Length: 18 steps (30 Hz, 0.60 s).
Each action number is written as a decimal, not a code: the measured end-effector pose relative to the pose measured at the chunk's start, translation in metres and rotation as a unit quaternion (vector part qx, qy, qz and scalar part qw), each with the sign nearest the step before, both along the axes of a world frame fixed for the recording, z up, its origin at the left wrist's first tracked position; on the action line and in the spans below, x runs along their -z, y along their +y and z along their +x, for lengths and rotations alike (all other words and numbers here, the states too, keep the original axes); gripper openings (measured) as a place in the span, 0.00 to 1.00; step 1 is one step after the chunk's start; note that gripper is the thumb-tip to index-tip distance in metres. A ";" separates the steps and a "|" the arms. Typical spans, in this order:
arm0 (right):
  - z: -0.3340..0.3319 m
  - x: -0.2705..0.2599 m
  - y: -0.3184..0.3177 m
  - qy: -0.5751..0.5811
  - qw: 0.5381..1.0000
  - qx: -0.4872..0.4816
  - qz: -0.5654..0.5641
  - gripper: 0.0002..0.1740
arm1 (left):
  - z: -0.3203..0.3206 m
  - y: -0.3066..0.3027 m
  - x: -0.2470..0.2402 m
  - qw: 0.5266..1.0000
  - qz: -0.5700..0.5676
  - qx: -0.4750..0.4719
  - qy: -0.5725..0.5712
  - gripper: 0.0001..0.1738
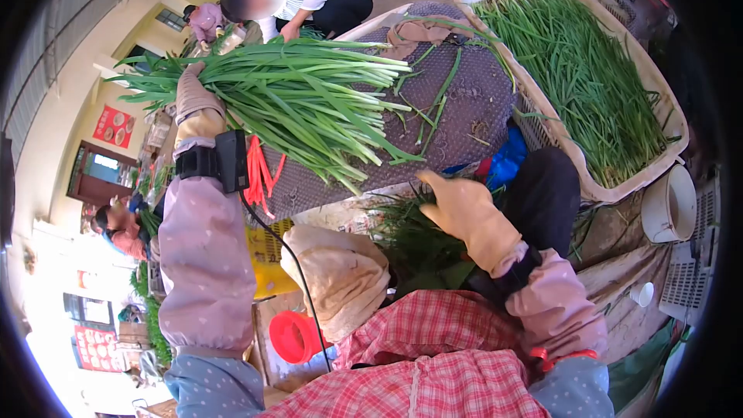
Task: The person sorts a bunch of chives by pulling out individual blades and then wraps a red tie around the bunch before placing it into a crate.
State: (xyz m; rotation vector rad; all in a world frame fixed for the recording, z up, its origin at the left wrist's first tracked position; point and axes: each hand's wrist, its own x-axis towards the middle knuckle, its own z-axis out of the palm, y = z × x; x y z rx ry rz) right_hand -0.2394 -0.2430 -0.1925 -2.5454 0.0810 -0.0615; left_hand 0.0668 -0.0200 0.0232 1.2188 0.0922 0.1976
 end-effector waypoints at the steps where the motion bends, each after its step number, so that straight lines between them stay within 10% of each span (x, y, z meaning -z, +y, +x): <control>1: 0.014 -0.012 0.002 -0.053 0.987 -0.001 0.149 0.23 | -0.004 -0.001 -0.002 1.000 0.005 0.015 0.008 0.19; 4: 0.076 -0.017 0.013 -0.260 0.934 0.089 0.227 0.18 | -0.016 -0.007 -0.004 0.998 0.053 0.005 -0.015 0.13; 18: 0.069 -0.005 0.018 -0.102 0.980 0.036 0.165 0.13 | -0.038 0.002 -0.005 0.998 0.050 0.030 0.018 0.13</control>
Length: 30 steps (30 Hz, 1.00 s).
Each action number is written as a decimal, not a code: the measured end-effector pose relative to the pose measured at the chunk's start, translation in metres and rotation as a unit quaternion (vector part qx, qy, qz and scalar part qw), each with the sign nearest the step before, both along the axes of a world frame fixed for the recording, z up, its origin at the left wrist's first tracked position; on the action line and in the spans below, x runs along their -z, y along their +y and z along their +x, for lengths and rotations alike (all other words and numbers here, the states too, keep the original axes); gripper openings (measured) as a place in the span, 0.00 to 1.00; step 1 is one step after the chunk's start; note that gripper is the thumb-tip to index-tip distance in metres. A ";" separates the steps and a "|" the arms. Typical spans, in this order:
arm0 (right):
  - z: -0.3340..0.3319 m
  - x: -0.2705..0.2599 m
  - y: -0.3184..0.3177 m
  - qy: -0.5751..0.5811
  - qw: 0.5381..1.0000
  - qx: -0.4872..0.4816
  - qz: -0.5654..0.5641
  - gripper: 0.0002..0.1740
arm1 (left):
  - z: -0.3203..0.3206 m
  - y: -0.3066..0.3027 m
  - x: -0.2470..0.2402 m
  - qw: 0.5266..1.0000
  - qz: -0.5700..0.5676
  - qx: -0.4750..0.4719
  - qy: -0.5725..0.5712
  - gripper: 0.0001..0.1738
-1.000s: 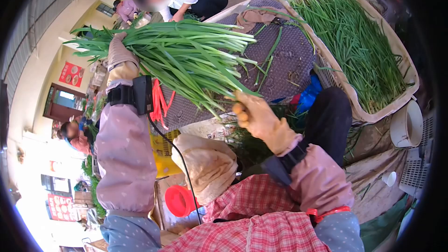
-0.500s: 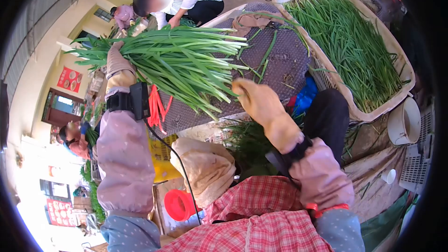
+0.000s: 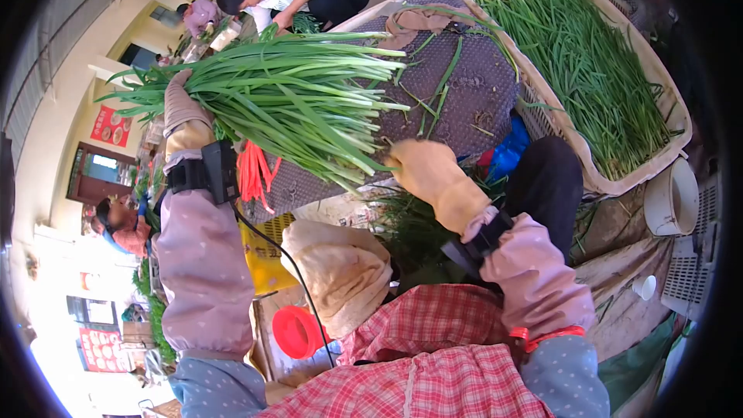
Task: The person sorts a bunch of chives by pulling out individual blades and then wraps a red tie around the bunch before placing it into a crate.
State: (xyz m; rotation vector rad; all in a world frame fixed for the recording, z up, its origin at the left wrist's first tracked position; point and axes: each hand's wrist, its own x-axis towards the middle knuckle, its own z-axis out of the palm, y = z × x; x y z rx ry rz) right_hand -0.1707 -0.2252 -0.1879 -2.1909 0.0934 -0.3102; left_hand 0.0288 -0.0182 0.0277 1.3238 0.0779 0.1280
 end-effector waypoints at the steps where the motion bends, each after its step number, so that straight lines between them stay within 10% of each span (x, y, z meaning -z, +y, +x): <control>1: -0.011 0.015 -0.003 0.056 0.995 -0.020 -0.081 0.13 | 0.001 0.001 0.001 1.000 -0.015 0.003 0.002 0.13; 3: -0.020 0.023 -0.004 0.110 0.980 -0.039 -0.160 0.13 | 0.029 0.024 0.011 0.999 -0.025 0.041 -0.007 0.14; 7: -0.020 -0.028 0.006 0.003 0.999 0.034 0.028 0.17 | 0.023 0.029 0.014 0.999 -0.023 0.032 0.014 0.13; 16: -0.001 -0.016 0.012 0.048 0.991 -0.031 -0.124 0.20 | 0.020 0.059 0.018 1.000 -0.007 0.030 0.006 0.19; 22: 0.003 0.000 0.021 -0.003 0.975 -0.011 0.223 0.19 | 0.015 0.075 0.029 0.999 0.029 -0.023 0.037 0.21; 30: 0.004 0.004 0.002 0.029 0.986 -0.033 0.160 0.17 | 0.019 0.112 0.042 0.998 0.018 -0.018 0.061 0.20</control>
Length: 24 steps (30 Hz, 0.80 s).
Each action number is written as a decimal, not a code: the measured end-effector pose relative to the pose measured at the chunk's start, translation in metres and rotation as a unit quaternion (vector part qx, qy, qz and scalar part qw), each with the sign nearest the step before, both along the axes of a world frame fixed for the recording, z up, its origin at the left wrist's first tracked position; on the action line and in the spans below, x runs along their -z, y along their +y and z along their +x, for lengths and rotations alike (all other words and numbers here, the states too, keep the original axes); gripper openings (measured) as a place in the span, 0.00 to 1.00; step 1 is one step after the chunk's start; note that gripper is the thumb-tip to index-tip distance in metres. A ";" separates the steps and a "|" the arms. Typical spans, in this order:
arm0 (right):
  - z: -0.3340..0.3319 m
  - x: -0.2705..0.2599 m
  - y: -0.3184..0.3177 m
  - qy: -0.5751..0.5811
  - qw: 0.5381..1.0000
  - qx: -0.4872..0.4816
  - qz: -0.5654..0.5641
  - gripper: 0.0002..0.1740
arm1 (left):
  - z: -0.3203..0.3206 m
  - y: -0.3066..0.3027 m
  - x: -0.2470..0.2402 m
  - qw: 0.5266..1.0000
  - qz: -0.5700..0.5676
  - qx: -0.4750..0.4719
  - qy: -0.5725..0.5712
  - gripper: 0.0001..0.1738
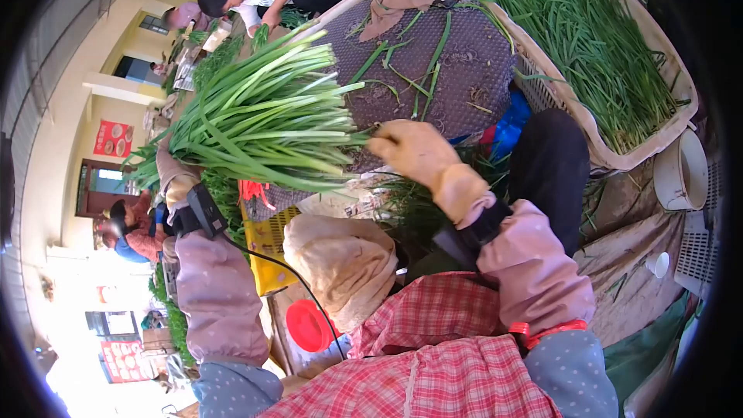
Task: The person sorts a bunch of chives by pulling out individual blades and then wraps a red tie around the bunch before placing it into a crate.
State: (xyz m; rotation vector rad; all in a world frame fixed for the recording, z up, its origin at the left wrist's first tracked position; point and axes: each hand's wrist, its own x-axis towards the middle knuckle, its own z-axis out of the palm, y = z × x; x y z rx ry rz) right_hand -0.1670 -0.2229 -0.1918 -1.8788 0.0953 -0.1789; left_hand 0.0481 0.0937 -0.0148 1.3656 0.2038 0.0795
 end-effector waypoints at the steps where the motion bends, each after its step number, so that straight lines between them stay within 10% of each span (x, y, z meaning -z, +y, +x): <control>1: -0.006 0.016 -0.009 0.038 0.999 0.030 -0.010 0.16 | -0.002 0.003 0.003 1.000 -0.001 0.000 0.000 0.20; 7: -0.034 0.019 0.008 0.008 0.975 -0.013 -0.220 0.15 | -0.006 0.017 0.014 0.999 0.020 -0.035 -0.002 0.20; 9: -0.031 0.013 -0.003 0.168 0.926 -0.033 -0.337 0.14 | -0.003 0.020 0.013 0.999 0.009 -0.036 0.003 0.21; 18: 0.016 0.011 -0.084 0.176 0.874 0.180 -0.417 0.09 | 0.002 0.045 0.038 0.999 -0.041 -0.007 -0.008 0.21; 20: 0.000 -0.008 -0.061 -0.144 0.747 0.378 -0.527 0.06 | -0.009 0.040 0.035 0.999 0.007 -0.035 -0.011 0.21; 24: -0.015 -0.024 0.027 -0.058 0.955 -0.048 -0.287 0.18 | -0.003 0.040 0.045 0.999 -0.027 -0.034 -0.018 0.21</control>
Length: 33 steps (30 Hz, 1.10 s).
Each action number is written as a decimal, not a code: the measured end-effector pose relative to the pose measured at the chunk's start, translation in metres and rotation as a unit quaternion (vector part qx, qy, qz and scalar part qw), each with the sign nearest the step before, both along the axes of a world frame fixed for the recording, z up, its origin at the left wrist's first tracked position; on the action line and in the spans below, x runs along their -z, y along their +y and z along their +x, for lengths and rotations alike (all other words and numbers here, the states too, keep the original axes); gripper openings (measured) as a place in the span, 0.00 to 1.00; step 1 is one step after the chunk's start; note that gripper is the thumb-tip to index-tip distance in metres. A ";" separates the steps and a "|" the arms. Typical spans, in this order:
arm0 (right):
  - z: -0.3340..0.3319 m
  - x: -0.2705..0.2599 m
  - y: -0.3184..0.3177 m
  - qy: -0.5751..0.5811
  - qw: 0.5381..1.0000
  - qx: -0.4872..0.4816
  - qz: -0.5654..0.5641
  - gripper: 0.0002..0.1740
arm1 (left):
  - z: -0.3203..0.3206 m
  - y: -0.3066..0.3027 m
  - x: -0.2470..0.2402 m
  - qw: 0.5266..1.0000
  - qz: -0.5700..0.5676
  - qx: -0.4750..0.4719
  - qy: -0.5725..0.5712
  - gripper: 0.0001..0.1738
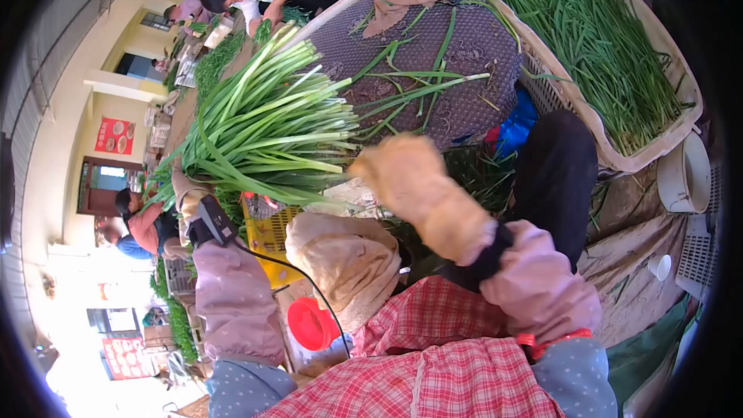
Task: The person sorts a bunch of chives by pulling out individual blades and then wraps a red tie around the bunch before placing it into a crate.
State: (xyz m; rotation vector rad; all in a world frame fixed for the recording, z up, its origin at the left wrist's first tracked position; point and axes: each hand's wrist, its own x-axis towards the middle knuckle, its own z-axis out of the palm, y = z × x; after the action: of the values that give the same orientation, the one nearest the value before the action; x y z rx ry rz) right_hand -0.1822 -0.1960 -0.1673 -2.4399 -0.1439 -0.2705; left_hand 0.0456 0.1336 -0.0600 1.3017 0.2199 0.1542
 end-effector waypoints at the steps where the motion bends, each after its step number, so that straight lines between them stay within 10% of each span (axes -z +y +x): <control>1: 0.010 0.011 0.019 0.074 0.995 -0.026 0.067 0.22 | -0.004 -0.006 -0.001 1.000 0.001 0.002 -0.002 0.21; 3: 0.026 0.027 0.036 0.137 0.986 -0.061 0.073 0.22 | -0.010 -0.010 -0.002 0.999 -0.045 0.004 0.023 0.21; 6: 0.038 0.060 0.052 0.057 0.867 -0.147 0.473 0.20 | -0.016 -0.011 -0.007 0.999 -0.004 -0.023 0.031 0.21; 11: 0.005 0.052 0.022 0.092 0.800 -0.049 0.590 0.14 | -0.019 -0.006 0.001 0.999 0.010 -0.032 0.011 0.21; 13: -0.010 0.040 -0.006 0.167 0.948 -0.078 0.261 0.18 | -0.015 0.005 0.007 0.999 -0.005 -0.043 0.020 0.22; 17: -0.015 0.011 -0.008 0.243 0.954 -0.019 -0.175 0.21 | -0.021 -0.007 0.004 0.998 -0.029 -0.025 0.039 0.22; 19: -0.014 0.002 0.000 0.037 0.978 0.046 0.202 0.28 | -0.029 -0.008 0.005 0.998 -0.016 -0.033 0.055 0.22; 21: 0.012 0.019 0.011 0.066 0.970 0.044 0.229 0.30 | -0.029 -0.014 0.004 0.999 -0.036 -0.014 0.036 0.23; 23: 0.034 0.046 0.031 0.135 0.731 -0.100 0.661 0.25 | -0.027 -0.016 0.003 0.999 -0.017 -0.020 0.024 0.24; 26: 0.048 0.042 0.042 0.118 0.704 -0.075 0.696 0.19 | -0.033 -0.023 0.000 0.998 0.010 -0.032 0.051 0.25; 29: 0.032 0.032 0.039 0.046 0.808 -0.084 0.581 0.15 | -0.031 -0.027 -0.002 0.998 0.015 -0.048 0.042 0.26; 33: -0.008 0.012 0.003 0.224 0.932 -0.038 0.284 0.17 | -0.037 -0.031 -0.006 0.999 -0.035 0.017 0.019 0.26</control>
State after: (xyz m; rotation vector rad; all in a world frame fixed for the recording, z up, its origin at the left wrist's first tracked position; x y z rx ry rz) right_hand -0.1900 -0.1928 -0.1794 -1.8534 0.0403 0.2548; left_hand 0.0081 0.1022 -0.0544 1.2390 0.2342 0.0921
